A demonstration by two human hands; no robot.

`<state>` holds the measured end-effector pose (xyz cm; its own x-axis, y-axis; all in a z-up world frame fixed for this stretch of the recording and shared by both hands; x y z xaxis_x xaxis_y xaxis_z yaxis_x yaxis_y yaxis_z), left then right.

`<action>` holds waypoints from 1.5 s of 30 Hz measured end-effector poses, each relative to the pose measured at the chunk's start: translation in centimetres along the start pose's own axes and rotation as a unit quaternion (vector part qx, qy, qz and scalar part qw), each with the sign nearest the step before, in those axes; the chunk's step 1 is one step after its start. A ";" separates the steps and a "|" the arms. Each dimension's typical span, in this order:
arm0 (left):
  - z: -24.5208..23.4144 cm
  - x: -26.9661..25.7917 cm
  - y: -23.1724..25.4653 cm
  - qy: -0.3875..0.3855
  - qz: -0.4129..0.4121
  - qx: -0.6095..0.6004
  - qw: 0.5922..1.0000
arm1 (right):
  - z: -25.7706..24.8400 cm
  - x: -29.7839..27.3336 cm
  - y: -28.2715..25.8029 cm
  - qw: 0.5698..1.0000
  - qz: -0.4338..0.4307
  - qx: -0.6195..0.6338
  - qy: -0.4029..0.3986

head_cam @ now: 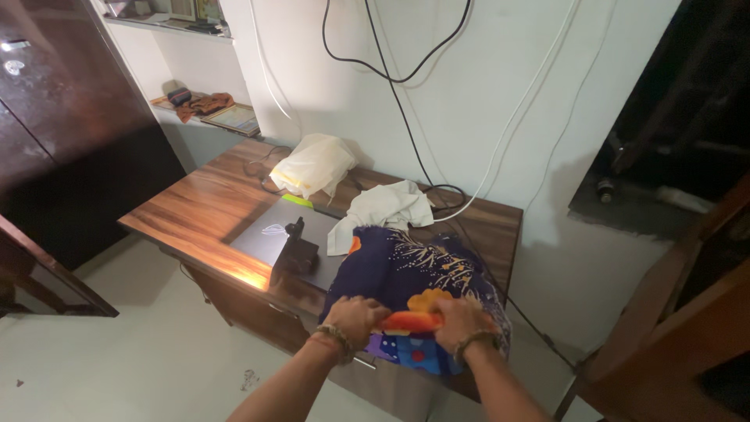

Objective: The person folds an orange garment and a white bag-like object, placing them in a closet, and then sorts through several items of clothing on a table, eventually folding a light blue garment.

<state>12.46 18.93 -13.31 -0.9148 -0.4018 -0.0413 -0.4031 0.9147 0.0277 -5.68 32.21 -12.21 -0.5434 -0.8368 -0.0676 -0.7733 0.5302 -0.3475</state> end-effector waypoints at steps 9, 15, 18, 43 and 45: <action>0.2 -0.5 1.3 -0.029 -0.023 -0.001 0.999 | 0.3 -0.6 0.3 0.999 0.004 0.033 -0.020; -0.3 3.6 0.3 0.068 -0.031 0.021 0.997 | -0.9 2.9 -0.2 0.999 0.003 0.026 -0.028; -1.0 5.6 0.5 0.010 -0.064 0.043 0.997 | -0.4 5.3 -1.0 0.998 -0.063 -0.010 -0.025; 3.2 9.7 -0.1 -0.168 -0.172 0.015 0.970 | 4.3 13.3 -2.7 0.945 -0.032 -0.103 -0.308; 3.1 9.6 -0.1 -0.169 -0.174 0.020 0.970 | 4.5 13.8 -2.8 0.946 -0.057 -0.120 -0.294</action>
<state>3.80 15.07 -16.79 -0.6604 -0.6557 -0.3659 -0.6780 0.7302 -0.0849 -9.56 18.51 -16.37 -0.2309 -0.7837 -0.5766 -0.9058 0.3895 -0.1666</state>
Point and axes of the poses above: each hand's wrist, its own x-axis towards the middle knuckle, its own z-axis out of the palm, y = z × x, the point moved 2 cm from there along x, towards the middle knuckle, and after that the axes turned 4 degrees about x, right-handed, at the moved point
